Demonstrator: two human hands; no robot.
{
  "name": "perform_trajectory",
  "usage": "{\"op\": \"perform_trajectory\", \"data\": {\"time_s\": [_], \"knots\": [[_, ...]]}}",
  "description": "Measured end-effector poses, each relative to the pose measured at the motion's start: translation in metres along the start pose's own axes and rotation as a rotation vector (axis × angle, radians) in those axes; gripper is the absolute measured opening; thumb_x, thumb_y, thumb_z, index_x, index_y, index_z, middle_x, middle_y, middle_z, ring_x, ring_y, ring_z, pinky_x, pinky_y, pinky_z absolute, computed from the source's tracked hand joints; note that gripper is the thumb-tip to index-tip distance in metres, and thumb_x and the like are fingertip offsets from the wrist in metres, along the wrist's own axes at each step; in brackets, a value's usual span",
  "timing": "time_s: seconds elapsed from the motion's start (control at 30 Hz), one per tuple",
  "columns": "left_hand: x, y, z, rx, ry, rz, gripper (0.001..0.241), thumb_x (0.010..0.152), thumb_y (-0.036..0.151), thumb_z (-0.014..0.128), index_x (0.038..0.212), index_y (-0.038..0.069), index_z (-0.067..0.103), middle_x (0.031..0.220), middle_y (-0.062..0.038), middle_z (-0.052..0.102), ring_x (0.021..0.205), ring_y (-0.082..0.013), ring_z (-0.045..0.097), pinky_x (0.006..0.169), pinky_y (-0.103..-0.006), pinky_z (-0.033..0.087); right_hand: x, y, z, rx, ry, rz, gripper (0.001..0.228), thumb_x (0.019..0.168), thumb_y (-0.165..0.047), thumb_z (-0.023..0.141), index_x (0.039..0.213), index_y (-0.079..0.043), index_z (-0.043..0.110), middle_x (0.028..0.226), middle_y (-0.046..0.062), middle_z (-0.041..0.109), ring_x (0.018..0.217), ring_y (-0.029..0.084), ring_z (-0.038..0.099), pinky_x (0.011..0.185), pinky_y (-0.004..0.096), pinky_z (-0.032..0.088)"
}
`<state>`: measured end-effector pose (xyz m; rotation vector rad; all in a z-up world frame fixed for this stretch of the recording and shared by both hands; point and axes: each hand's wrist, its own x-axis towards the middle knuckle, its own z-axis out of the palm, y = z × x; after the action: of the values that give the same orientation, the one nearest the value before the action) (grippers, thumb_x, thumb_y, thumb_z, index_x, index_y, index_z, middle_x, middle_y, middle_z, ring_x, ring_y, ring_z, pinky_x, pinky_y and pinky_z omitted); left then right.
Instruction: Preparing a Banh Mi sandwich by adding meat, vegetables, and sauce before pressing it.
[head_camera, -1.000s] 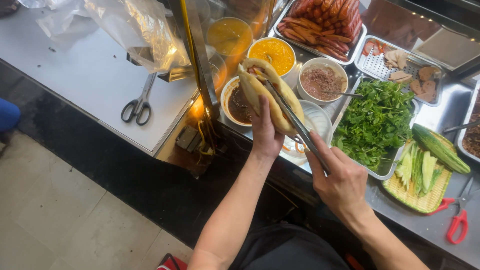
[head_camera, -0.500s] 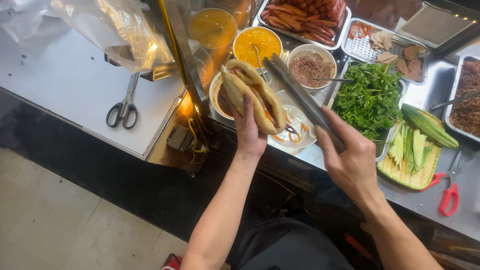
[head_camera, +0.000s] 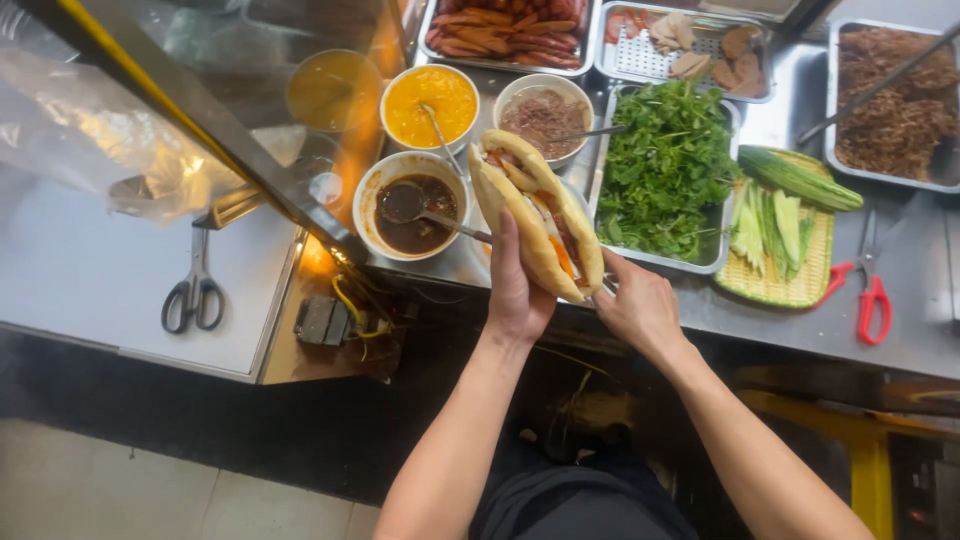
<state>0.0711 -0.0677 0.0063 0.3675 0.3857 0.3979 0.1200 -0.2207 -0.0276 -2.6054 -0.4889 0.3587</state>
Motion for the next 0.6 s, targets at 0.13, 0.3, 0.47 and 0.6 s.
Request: {"op": "perform_trajectory", "data": {"time_s": [0.13,0.3,0.47,0.6], "knots": [[-0.011,-0.058,0.024,0.009,-0.039,-0.076,0.075,0.089,0.054,0.072,0.148,0.017,0.047,0.143,-0.010,0.056,0.134,-0.0280,0.052,0.116,-0.0555,0.041,-0.040,-0.004,-0.072,0.604,0.192,0.013,0.042,0.107,-0.036,0.046,0.140,-0.019,0.065,0.118,0.015,0.074,0.118,0.035,0.066,0.103,0.052,0.049],[-0.045,-0.173,0.063,0.059,-0.107,-0.246,0.046,0.092,0.033,0.077,0.129,0.010,0.061,0.113,-0.014,0.073,0.103,-0.0272,0.073,0.090,-0.0449,0.061,-0.092,0.071,-0.120,0.411,0.414,-0.080,0.095,0.069,-0.036,0.094,0.150,-0.006,0.052,0.119,0.019,0.061,0.109,0.034,0.063,0.087,0.040,0.053],[-0.092,-0.284,0.108,0.134,-0.311,-0.388,0.043,0.092,0.026,0.077,0.127,0.008,0.061,0.110,-0.014,0.074,0.098,-0.0261,0.074,0.085,-0.0449,0.063,-0.160,0.198,-0.159,0.437,0.575,0.128,0.079,0.067,-0.040,0.096,0.135,-0.014,0.067,0.109,0.007,0.067,0.097,0.021,0.068,0.079,0.030,0.054],[-0.103,-0.378,0.114,0.115,-0.521,-0.516,0.070,0.091,0.032,0.078,0.145,0.008,0.040,0.141,-0.028,0.056,0.122,-0.0440,0.061,0.101,-0.0600,0.051,-0.216,0.279,-0.180,0.501,0.663,0.224,0.066,0.065,-0.037,0.099,0.123,-0.017,0.075,0.100,0.003,0.070,0.086,0.019,0.074,0.069,0.026,0.055]]}}
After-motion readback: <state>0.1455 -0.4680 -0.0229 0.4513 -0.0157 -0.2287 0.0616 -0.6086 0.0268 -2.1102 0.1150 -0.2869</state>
